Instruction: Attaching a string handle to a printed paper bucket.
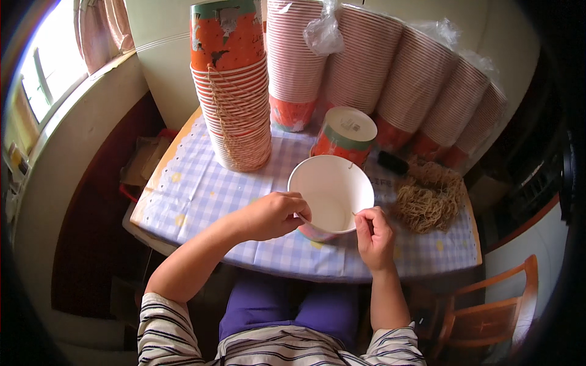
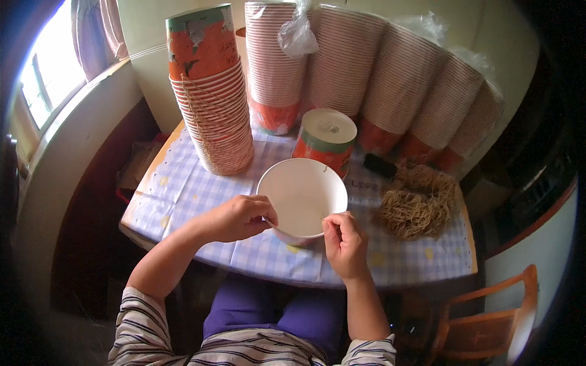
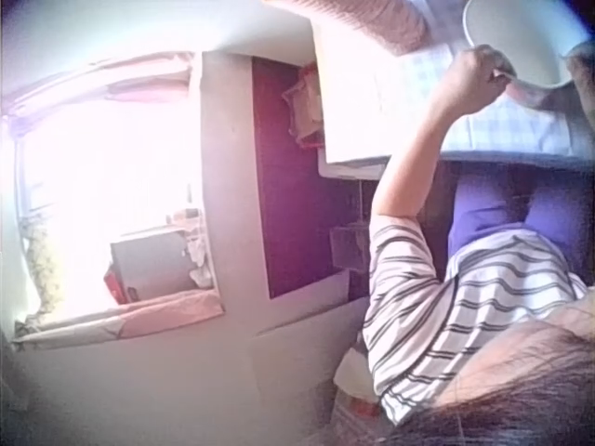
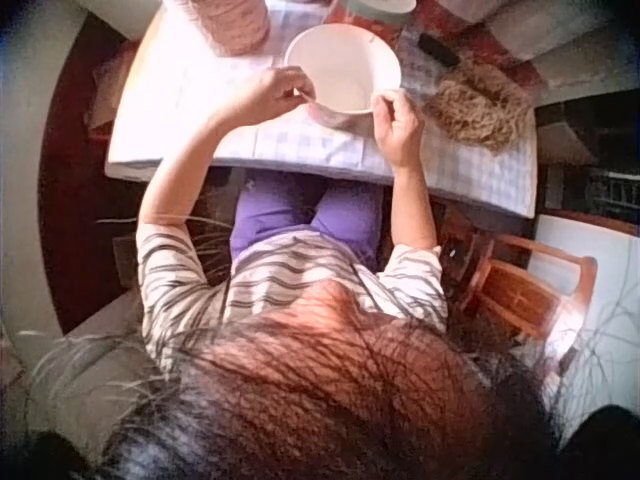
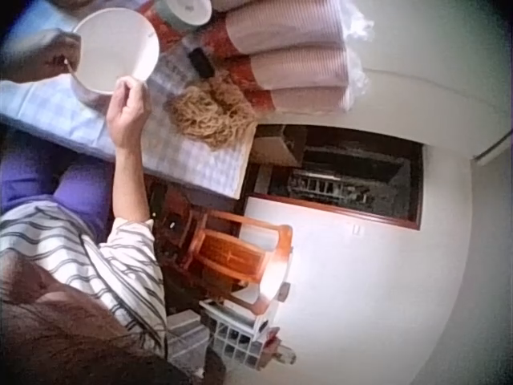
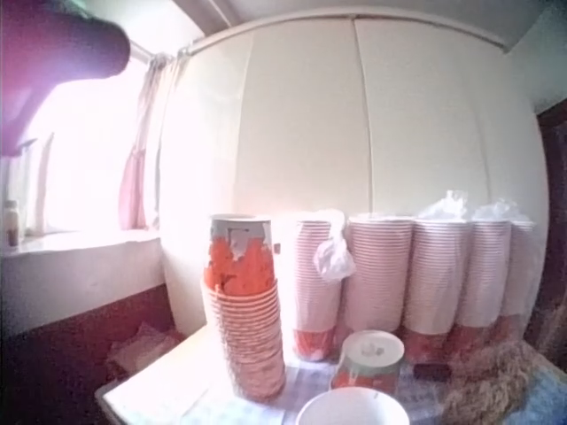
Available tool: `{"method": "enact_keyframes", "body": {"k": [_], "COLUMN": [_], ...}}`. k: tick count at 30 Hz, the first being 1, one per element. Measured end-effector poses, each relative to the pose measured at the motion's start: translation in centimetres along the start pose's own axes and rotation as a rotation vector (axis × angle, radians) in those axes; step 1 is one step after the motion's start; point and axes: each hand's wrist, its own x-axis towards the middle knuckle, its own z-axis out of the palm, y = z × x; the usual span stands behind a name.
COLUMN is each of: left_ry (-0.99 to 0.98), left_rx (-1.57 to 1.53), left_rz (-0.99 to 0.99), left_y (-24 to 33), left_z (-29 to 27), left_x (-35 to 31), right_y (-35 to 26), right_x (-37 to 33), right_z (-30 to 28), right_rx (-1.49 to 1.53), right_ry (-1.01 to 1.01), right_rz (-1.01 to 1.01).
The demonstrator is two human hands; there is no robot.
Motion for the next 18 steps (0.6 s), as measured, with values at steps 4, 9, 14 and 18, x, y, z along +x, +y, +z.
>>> {"method": "enact_keyframes", "body": {"k": [4,9,14,18], "left_ry": [-0.037,-0.096,-0.087,-0.113], "left_rx": [-0.016,-0.076,-0.083,-0.072], "left_rz": [0.009,-0.050,-0.032,-0.097], "left_y": [-0.2,-0.2,-0.5,0.2], "left_z": [0.1,-0.2,0.0,-0.2], "left_x": [0.0,0.2,0.1,0.2], "right_y": [-0.1,0.6,0.6,0.6], "right_x": [0.3,0.4,0.4,0.4], "right_z": [0.5,1.0,1.2,1.2], "right_rx": [-0.049,-0.095,-0.097,-0.106], "right_ry": [0.002,0.062,0.067,0.068], "right_rz": [-0.027,-0.035,-0.050,-0.035]}}
